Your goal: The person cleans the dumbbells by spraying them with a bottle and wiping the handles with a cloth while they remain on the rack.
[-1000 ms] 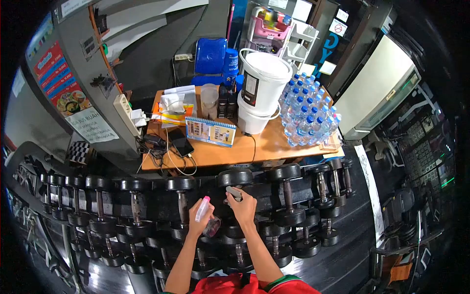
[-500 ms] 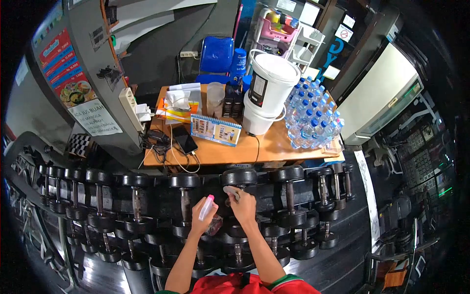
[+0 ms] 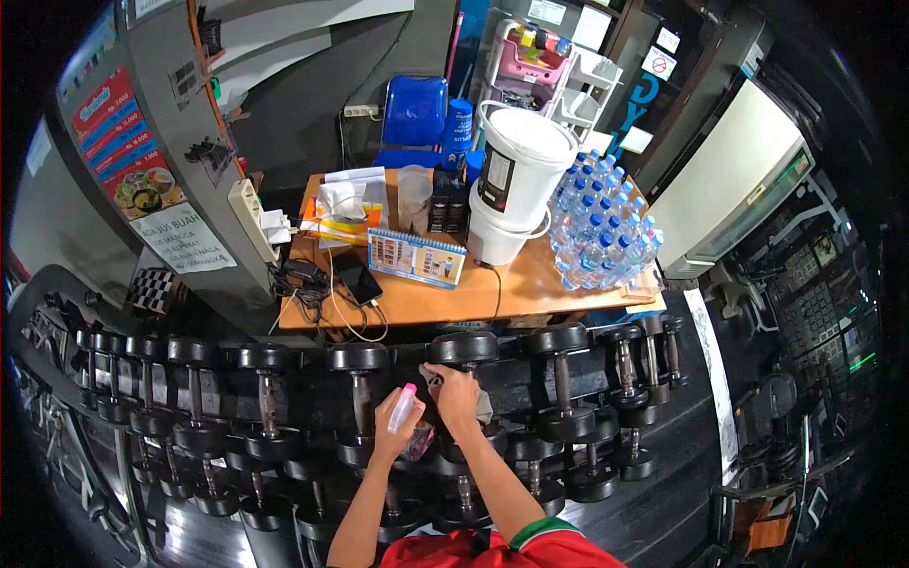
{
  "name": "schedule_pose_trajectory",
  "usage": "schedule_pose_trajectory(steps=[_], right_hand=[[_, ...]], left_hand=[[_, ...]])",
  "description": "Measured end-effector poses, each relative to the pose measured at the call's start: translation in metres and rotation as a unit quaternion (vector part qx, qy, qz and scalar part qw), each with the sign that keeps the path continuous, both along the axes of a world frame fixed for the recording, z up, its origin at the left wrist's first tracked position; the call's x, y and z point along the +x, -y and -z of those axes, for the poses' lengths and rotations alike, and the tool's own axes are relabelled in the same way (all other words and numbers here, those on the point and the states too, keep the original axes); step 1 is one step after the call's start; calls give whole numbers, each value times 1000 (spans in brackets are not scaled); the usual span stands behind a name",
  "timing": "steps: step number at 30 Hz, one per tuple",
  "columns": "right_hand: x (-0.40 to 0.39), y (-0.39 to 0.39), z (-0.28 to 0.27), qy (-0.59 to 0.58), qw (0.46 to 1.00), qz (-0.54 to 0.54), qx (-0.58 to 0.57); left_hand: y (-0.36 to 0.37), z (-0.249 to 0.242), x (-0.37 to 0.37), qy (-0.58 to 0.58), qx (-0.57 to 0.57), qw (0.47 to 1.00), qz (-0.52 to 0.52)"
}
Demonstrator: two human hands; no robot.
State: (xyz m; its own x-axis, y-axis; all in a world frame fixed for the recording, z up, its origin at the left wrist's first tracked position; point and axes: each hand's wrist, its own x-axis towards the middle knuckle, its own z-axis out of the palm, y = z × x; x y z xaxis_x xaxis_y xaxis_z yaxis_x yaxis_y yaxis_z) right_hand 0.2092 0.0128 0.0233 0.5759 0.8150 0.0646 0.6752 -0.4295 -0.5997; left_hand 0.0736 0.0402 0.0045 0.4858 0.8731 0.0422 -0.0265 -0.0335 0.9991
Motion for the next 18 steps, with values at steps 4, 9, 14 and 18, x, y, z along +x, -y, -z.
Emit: schedule_pose_trajectory(steps=[4,9,14,18], right_hand=[[12,17,-29,-66,989,45,123],[60,37,-65,-53,955,76,281],[96,36,-61,8,964,83,252],[103,31,-19,-49,971,92,217]], left_hand=[[0,5,-1,-15,19,1000,-5],[1,7,-2,17,-49,998,24],[3,4,3,29,-81,996,-5],[2,9,3,66,-135,989,-8]])
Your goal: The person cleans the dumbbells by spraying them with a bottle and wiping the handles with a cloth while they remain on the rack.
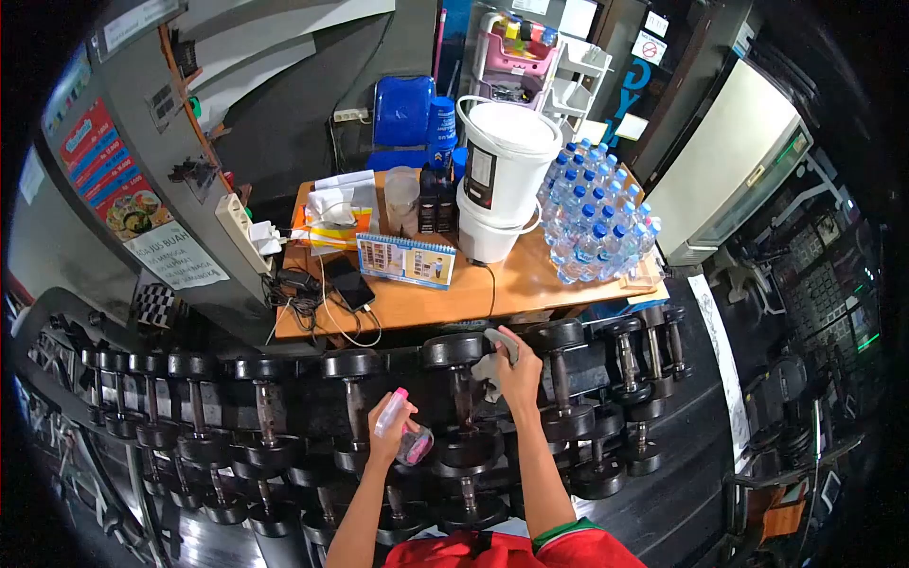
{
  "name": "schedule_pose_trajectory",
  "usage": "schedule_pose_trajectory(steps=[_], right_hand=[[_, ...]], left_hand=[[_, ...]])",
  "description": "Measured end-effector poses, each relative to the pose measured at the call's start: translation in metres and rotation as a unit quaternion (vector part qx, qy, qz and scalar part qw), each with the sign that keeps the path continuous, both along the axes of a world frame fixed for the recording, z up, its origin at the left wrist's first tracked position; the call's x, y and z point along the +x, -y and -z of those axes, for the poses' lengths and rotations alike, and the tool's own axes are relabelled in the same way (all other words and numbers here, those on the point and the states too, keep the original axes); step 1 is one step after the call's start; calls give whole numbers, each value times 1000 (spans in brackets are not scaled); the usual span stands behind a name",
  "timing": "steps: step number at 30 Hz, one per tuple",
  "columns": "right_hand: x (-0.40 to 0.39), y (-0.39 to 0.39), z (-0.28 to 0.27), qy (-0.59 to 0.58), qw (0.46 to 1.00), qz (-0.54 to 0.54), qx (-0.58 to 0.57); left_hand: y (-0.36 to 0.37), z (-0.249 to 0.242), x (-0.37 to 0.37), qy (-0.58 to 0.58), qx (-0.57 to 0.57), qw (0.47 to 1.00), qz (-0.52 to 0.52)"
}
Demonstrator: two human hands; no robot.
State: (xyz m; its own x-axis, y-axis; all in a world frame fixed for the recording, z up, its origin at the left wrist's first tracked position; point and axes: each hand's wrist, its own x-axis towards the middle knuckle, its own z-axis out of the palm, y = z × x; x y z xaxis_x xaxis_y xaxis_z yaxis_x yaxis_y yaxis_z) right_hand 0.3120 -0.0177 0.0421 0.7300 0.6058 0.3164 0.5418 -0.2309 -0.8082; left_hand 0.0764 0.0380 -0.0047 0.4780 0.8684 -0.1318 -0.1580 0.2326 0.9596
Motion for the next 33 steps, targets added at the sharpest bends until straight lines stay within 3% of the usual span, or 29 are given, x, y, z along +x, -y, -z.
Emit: schedule_pose_trajectory(steps=[5,9,13,17,19,20,23,25,27,32,33], right_hand=[[-4,3,21,-173,983,22,-60],[9,5,67,-148,980,28,-127],[20,5,70,-247,960,9,-129],[2,10,41,-260,963,15,-73],[-11,11,27,-55,997,-8,-46],[-16,11,16,9,998,-60,20],[-23,12,14,-36,998,-48,7],[-12,12,42,-11,999,-38,32],[-7,13,45,-259,965,30,-35],[-1,12,57,-250,968,-3,28],[-3,14,48,-154,988,-10,-15]], left_hand=[[-5,-9,15,-40,69,995,52],[-13,-19,26,-57,84,994,36],[-16,-21,32,-27,71,997,15],[-17,-17,34,-25,47,999,5],[-17,-15,32,-16,42,999,1],[-18,-16,32,-13,35,999,-2],[-21,-15,33,-10,20,1000,-9],[-24,-12,31,10,21,1000,-7],[-26,-10,28,8,19,1000,-12],[-34,1,24,42,9,999,-16],[-34,1,24,45,6,999,-18]])
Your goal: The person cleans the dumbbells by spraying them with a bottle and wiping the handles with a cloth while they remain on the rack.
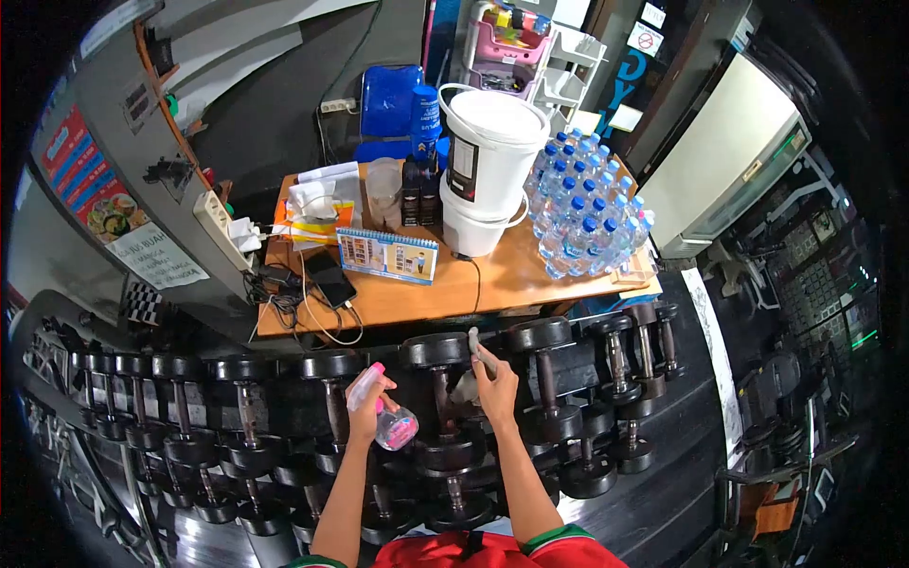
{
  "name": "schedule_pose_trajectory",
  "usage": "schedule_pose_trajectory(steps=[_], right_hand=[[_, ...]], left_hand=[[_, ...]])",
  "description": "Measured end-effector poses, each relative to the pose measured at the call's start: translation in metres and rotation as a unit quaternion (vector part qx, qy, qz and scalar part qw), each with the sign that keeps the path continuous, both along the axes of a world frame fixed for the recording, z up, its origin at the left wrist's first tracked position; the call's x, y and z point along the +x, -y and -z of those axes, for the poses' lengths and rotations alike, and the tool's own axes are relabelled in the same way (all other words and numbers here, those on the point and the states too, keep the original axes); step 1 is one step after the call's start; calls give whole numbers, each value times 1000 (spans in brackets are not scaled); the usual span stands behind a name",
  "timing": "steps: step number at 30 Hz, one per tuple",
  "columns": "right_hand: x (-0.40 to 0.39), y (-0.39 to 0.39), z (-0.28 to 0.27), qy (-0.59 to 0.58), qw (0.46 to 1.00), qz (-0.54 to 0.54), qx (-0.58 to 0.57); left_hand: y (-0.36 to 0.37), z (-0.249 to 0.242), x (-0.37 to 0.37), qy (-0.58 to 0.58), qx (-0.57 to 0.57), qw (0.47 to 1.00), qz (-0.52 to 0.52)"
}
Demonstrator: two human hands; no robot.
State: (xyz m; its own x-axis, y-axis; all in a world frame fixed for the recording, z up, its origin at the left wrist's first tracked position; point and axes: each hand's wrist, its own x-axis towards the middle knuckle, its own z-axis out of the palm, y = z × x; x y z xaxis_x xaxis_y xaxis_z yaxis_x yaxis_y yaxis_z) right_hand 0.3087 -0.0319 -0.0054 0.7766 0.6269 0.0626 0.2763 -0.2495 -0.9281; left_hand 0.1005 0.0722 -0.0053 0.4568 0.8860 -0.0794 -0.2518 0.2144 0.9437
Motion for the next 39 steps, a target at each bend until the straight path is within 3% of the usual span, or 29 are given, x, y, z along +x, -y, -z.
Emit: schedule_pose_trajectory(steps=[1,2,4,6,12,14,15,17,20,22,26,28,32,35,37,39], right_hand=[[-4,1,-11,98,994,-14,-39],[-7,0,-22,100,994,-15,-42],[-14,-6,-43,247,965,-90,19],[-23,-17,-54,323,938,-125,-14],[-51,-60,-66,440,840,-286,-137],[-56,-75,-53,505,788,-302,-184],[-55,-75,-71,471,786,-325,-235],[-39,-72,-69,415,826,-330,-192],[-21,-55,-106,336,848,-338,-232],[-8,-46,-113,331,850,-313,-264],[0,-44,-108,368,842,-309,-246],[-3,-51,-106,397,831,-309,-237],[-8,-72,-109,468,772,-361,-232],[-21,-92,-116,509,718,-397,-260],[-32,-109,-121,519,692,-412,-285],[-44,-125,-121,537,614,-471,-337]], left_hand=[[-1,0,0,1,-1,1000,1],[-1,1,0,1,-1,1000,2],[-3,10,-2,15,0,1000,4],[-3,15,-4,30,0,1000,5],[-3,11,-5,8,-31,999,-24],[-9,26,-7,-2,37,999,-16],[-8,24,-9,-2,9,1000,-17],[-3,-5,-5,7,-57,998,-22],[-9,19,-7,31,1,1000,0],[-11,20,-7,54,28,998,-6],[-6,2,-4,70,-65,995,12],[-8,12,2,72,74,994,-43],[-8,19,0,53,95,993,-42],[-6,7,-6,55,-3,998,-14],[-5,2,-7,137,-80,987,6],[-7,9,-6,144,-84,986,-1]])
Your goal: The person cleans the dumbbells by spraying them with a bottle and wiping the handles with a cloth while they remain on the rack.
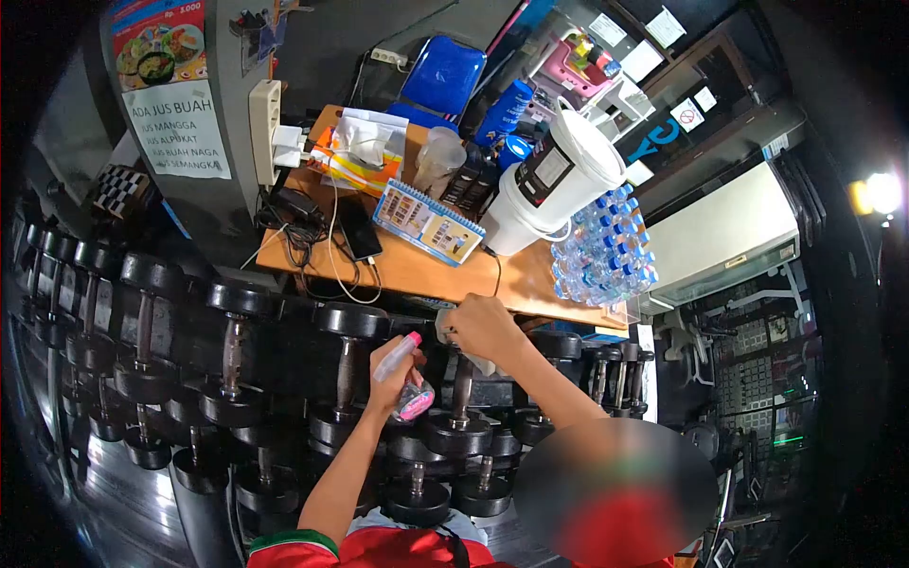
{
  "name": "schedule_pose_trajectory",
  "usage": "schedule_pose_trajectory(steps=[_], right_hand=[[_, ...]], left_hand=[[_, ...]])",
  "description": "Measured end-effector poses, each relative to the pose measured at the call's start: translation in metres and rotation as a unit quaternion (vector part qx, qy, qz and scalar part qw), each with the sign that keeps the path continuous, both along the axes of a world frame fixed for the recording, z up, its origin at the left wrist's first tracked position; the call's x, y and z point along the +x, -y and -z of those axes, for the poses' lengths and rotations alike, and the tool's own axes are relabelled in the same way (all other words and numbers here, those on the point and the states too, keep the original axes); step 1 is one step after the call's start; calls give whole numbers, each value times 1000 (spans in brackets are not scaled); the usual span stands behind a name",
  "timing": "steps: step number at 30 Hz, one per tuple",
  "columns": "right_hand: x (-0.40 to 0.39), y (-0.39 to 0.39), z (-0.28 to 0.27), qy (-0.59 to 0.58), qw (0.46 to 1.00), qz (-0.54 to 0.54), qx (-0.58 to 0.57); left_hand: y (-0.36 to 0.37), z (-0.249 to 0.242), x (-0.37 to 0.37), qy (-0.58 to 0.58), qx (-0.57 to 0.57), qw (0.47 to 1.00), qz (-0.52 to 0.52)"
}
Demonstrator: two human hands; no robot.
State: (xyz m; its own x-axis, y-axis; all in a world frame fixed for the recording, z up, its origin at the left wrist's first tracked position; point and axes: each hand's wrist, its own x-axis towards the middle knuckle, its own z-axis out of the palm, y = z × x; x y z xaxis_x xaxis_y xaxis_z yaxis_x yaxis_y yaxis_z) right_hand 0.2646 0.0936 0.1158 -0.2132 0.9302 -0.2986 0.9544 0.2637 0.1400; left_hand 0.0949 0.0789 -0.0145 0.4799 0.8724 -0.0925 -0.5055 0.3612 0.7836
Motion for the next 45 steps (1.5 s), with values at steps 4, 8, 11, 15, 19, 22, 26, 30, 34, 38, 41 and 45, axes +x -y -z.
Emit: schedule_pose_trajectory(steps=[4,8,11,15,19,22,26,30,34,38,41,45], right_hand=[[-22,-27,34,49,999,-24,0],[-42,-38,75,95,995,-16,-25],[-40,-46,83,99,994,-14,-44],[-8,-41,45,22,993,27,-116],[47,-16,9,-143,987,11,-65],[81,1,-15,-219,974,29,-43],[124,17,-12,-396,888,197,-130],[153,27,33,-454,837,295,-77],[157,18,58,-483,819,298,-82],[150,-13,75,-419,875,210,-124],[144,-29,90,-421,868,194,-175],[144,-42,110,-461,858,167,-154]], left_hand=[[0,1,0,17,-6,1000,-8],[-1,2,1,-14,-6,1000,-22],[-3,5,0,37,-26,998,-50],[-4,-4,-4,2,-32,999,-27],[-7,-4,-2,-53,28,998,8],[-12,-19,-1,-103,10,993,60],[-31,-16,17,-50,-42,987,145],[-40,-10,31,-74,-55,980,175],[-41,-10,33,-62,-80,980,173],[-40,-7,38,-72,-92,978,171],[-38,-3,38,-77,-100,977,169],[-37,-4,38,-77,-129,976,157]])
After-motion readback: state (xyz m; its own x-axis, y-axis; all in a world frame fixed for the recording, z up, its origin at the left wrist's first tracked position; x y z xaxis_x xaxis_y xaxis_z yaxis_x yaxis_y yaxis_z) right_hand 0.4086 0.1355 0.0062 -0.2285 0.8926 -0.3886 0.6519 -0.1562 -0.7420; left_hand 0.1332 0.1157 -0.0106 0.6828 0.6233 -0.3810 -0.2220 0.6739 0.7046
